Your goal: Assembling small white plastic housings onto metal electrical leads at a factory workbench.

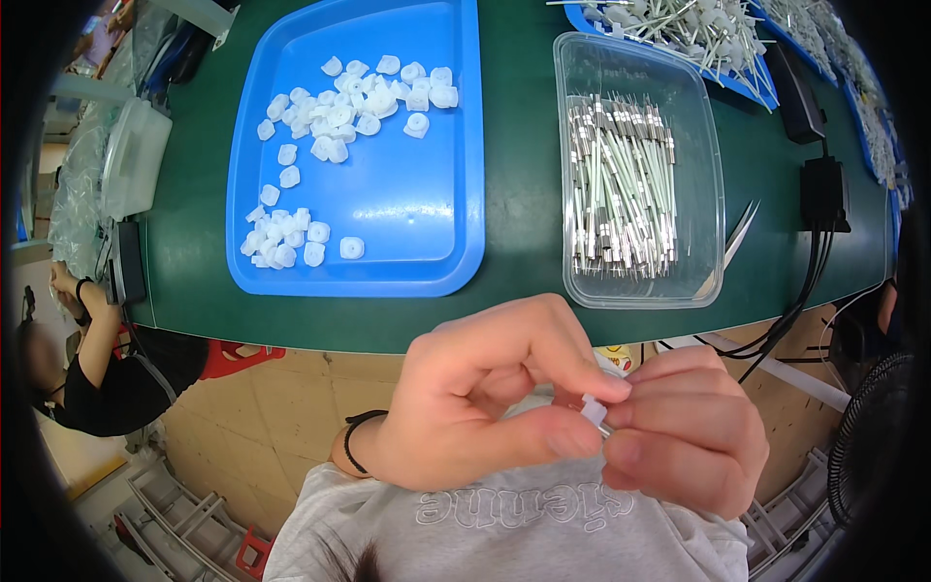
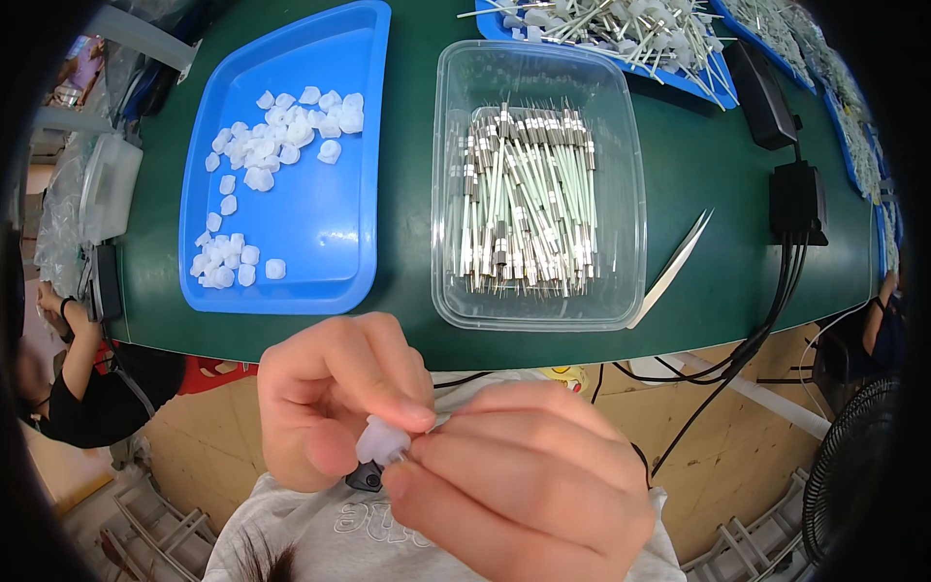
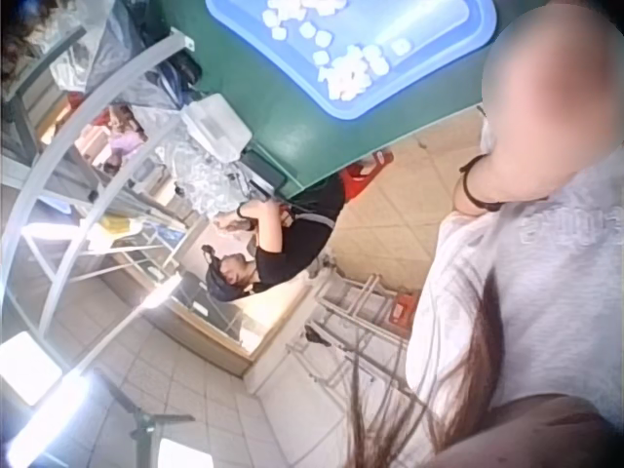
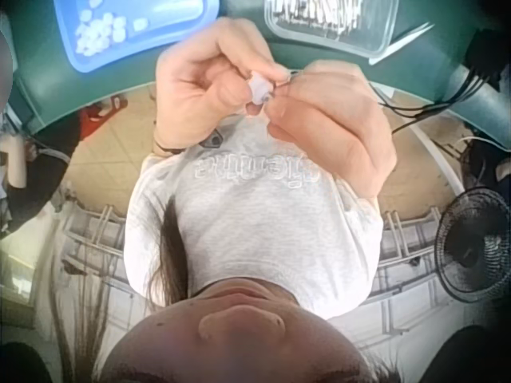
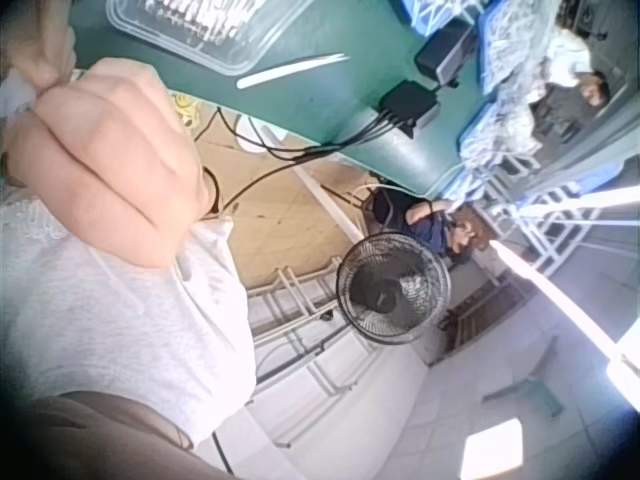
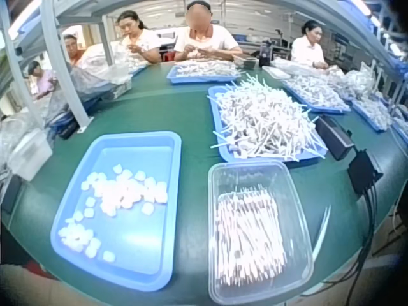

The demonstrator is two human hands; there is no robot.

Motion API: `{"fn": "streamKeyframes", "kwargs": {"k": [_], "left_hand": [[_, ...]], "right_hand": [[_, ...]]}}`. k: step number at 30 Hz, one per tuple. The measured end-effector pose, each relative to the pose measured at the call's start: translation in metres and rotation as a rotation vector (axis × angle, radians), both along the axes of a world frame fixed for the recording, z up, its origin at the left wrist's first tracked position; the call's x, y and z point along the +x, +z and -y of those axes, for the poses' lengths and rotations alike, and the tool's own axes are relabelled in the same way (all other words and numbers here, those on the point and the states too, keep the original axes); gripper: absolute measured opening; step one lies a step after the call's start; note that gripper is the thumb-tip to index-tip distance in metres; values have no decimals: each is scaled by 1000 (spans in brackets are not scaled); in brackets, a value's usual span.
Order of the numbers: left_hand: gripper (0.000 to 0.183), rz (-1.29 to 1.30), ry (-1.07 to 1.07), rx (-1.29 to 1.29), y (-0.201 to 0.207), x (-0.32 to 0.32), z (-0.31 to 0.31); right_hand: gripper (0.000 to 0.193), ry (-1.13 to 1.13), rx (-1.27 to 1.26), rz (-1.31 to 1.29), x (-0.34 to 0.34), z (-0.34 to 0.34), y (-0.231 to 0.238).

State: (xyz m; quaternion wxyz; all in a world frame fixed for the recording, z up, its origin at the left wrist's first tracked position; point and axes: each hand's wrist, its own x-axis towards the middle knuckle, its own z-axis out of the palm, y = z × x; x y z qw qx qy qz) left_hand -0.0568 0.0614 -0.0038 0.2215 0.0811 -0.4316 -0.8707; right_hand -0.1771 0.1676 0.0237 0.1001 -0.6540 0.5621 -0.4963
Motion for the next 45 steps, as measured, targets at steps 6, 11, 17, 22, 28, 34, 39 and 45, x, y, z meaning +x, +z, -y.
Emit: {"fn": "streamKeyframes", "kwargs": {"k": [6, 11, 17, 22, 28, 34, 39, 45], "left_hand": [[47, 44, 60, -117, 6, -4, 4], [45, -72, -19, -262, -4, 0, 13], [36, 20, -35, -183, -1, 4, 11], [37, 63, -6, -198, 2, 3, 9], [40, 93, 46, -195, 4, 4, 2], [38, 190, 125, -255, 7, 3, -2], [39, 144, 81, -396, 6, 2, 6], [41, 240, 95, -434, 10, 4, 8]], "right_hand": [[23, -33, 16, 162, -5, -1, 1], [19, 0, -20, 191, -8, 1, -5], [28, -11, -109, 366, -1, 2, -12], [28, 11, -160, 391, -1, 3, -19], [27, 50, -291, 380, -4, 9, -28], [28, 61, -286, 467, -7, 15, -32], [29, 168, -179, 556, -16, 11, -33], [13, 70, -86, 925, -7, 10, -41]]}}
